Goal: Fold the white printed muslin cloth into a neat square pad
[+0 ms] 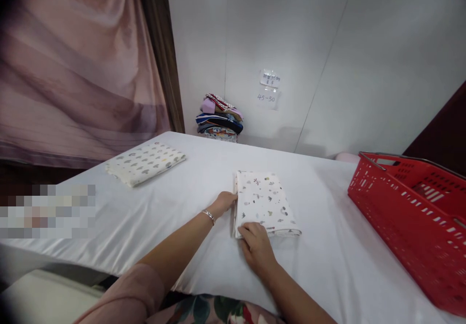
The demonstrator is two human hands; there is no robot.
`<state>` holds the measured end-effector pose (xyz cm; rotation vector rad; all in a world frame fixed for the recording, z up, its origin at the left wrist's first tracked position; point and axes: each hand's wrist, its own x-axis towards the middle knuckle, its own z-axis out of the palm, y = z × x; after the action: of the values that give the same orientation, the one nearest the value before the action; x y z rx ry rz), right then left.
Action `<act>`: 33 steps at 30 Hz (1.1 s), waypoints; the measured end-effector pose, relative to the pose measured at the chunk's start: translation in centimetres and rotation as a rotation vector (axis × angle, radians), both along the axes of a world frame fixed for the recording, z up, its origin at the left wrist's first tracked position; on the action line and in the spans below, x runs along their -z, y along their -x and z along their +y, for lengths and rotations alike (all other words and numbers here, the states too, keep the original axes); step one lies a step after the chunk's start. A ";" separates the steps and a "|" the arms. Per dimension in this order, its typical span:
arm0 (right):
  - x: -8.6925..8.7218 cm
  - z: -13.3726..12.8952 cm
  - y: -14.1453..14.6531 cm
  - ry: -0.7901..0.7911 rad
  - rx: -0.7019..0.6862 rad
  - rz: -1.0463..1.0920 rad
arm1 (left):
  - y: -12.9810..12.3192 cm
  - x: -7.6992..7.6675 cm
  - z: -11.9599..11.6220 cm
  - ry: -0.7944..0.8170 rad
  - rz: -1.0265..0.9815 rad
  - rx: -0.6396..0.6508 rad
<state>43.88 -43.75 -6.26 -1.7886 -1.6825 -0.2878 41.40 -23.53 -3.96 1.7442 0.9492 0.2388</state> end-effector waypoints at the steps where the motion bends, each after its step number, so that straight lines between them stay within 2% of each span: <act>1: 0.0 0.1 0.1 0.012 0.007 -0.002 | 0.0 0.0 0.0 0.012 0.000 -0.004; 7: 0.2 0.5 0.2 0.059 0.042 -0.033 | -0.7 -0.2 0.1 -0.025 -0.028 -0.009; 13: 0.1 0.2 0.5 0.104 0.027 -0.030 | -0.3 0.7 0.4 -0.099 -0.007 -0.020; 16: -1.1 -0.1 1.1 0.173 0.028 0.030 | -0.3 0.9 0.7 -0.110 0.013 -0.005; 19: -3.2 -0.1 1.1 0.258 0.002 0.131 | -0.9 0.6 1.0 -0.120 0.025 -0.001; 22: -5.1 0.8 -0.5 0.274 -0.042 0.216 | -1.6 0.3 1.3 -0.137 0.032 -0.015; 24: -5.7 1.9 -2.4 0.232 -0.005 0.216 | -2.0 0.3 1.3 -0.150 0.038 -0.021; 26: -5.4 3.1 -4.5 0.215 0.078 0.163 | -2.1 0.4 1.3 -0.162 0.044 -0.020; 28: -4.2 4.0 -6.2 0.295 0.134 0.097 | -2.0 0.5 1.4 -0.169 0.046 -0.017; 31: -1.7 4.4 -7.1 0.442 0.122 0.030 | -2.1 0.7 1.9 -0.156 0.046 -0.014; 33: -0.3 4.3 -6.9 0.466 0.110 0.012 | -2.6 0.6 2.6 -0.142 0.041 -0.023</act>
<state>50.77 -39.46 -5.91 -2.2168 -1.7455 0.0789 44.02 -20.88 -4.59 1.8750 1.0031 0.2919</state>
